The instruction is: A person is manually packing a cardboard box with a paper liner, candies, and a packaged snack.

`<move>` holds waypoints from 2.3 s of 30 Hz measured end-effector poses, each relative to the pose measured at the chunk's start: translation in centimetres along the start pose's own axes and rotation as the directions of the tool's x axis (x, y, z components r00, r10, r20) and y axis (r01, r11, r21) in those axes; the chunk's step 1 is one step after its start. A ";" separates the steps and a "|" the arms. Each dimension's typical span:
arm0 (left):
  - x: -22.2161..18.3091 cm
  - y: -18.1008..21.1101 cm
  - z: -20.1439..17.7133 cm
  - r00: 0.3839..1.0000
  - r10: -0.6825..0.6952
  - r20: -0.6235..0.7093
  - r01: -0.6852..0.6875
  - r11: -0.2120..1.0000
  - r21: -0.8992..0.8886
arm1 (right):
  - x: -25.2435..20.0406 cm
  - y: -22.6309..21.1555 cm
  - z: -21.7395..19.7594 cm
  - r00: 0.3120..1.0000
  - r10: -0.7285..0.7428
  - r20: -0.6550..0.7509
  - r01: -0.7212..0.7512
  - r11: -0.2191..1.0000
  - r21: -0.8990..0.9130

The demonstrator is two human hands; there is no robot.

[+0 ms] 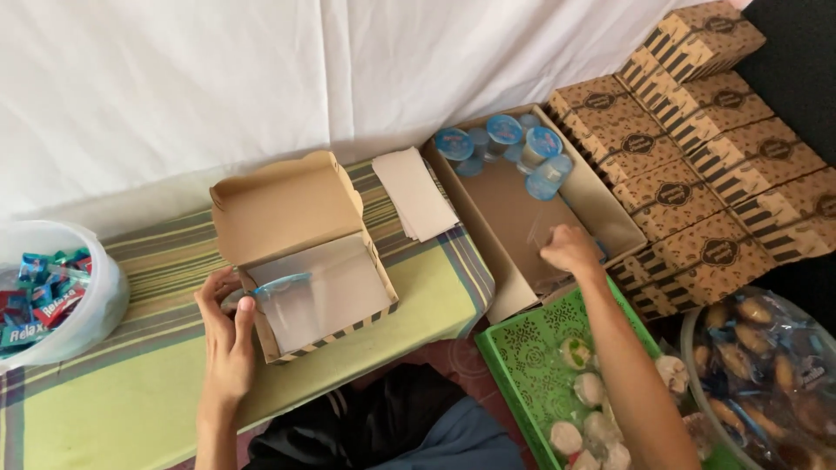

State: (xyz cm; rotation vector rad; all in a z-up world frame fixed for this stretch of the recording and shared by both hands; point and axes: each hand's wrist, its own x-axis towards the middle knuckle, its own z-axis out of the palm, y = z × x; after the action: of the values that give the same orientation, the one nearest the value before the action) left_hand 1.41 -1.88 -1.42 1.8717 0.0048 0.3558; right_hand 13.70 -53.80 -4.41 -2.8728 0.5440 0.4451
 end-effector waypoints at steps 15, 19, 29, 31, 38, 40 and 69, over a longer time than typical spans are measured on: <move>0.1 -0.1 -0.2 0.994 0.063 -0.088 -0.061 0.998 0.031 | -2.2 0.6 -2.0 0.963 -0.212 -0.165 0.261 0.598 0.758; 0.5 2.8 -0.2 0.953 0.251 -0.172 -0.234 0.966 0.111 | -8.2 -7.0 -4.1 0.876 -0.411 -0.253 0.455 0.525 0.720; 3.1 9.6 2.3 0.799 0.535 0.275 -0.602 0.717 0.352 | -19.0 -23.3 -5.9 0.245 -0.831 -0.500 0.941 0.078 0.330; 3.9 8.7 1.6 0.792 0.544 0.277 -0.610 0.718 0.334 | -19.3 -24.2 -6.3 0.225 -0.825 -0.519 0.946 0.057 0.321; 4.1 8.4 -1.3 0.841 0.482 0.246 -0.532 0.820 0.212 | -19.1 -24.6 -6.2 0.254 -0.793 -0.554 0.931 0.044 0.363; 4.1 7.9 -2.0 0.853 0.465 0.236 -0.510 0.839 0.191 | -18.4 -24.8 -6.1 0.253 -0.791 -0.557 0.936 0.055 0.347; 2.2 -1.2 -2.2 1.000 -0.028 0.008 0.028 0.994 -0.101 | -13.4 -30.3 0.6 0.117 -0.920 -0.374 0.916 0.246 -0.318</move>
State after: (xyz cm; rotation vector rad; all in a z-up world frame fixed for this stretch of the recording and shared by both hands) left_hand 3.17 1.00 -1.38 1.7705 0.0083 0.3247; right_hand 13.22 -21.48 3.05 -2.5671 -1.2767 -0.5561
